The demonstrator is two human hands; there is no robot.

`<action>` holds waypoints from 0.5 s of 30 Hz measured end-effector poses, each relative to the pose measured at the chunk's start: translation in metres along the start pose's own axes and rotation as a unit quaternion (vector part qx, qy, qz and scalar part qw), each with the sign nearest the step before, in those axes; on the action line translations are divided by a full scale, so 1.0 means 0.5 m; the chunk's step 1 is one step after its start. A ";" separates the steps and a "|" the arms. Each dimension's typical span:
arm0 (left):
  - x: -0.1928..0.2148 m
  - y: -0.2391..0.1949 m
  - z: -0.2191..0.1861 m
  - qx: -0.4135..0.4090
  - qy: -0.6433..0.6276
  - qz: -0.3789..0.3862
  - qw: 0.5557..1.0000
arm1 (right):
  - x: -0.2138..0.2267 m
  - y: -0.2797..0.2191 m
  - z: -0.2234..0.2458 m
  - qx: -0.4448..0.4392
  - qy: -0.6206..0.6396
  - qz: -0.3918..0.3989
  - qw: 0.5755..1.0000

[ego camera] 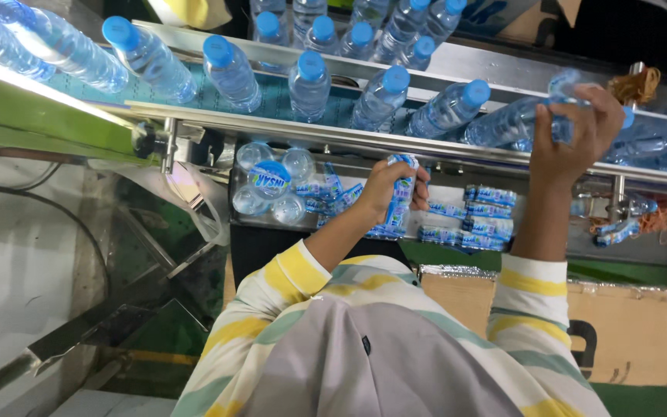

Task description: The person stands at a conveyor belt and repeatedly picks up plastic water bottles. They place the bottles into clear plastic shrink-wrap sleeves and then push the sleeves along the belt. The person works continuously to package the bottles as they move down the line.

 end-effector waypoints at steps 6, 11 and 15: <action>0.000 -0.006 0.003 0.017 0.009 0.006 1.000 | 0.062 -0.105 -0.066 -0.069 -0.099 -0.020 0.992; 0.002 0.009 0.027 0.025 -0.013 0.019 0.999 | 0.111 -0.086 -0.099 -0.053 -0.079 -0.024 0.995; -0.013 -0.003 0.018 0.028 -0.008 0.022 0.999 | 0.134 -0.073 -0.119 -0.062 -0.073 0.009 0.995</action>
Point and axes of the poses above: each hand's wrist, its own y-axis towards the middle knuckle, its own x-axis out of the back of the hand, z = x × y, the point moved 4 cm from there along y, towards the middle knuckle, and after that the axes turned 12 degrees about -z, right-handed, at the moved point
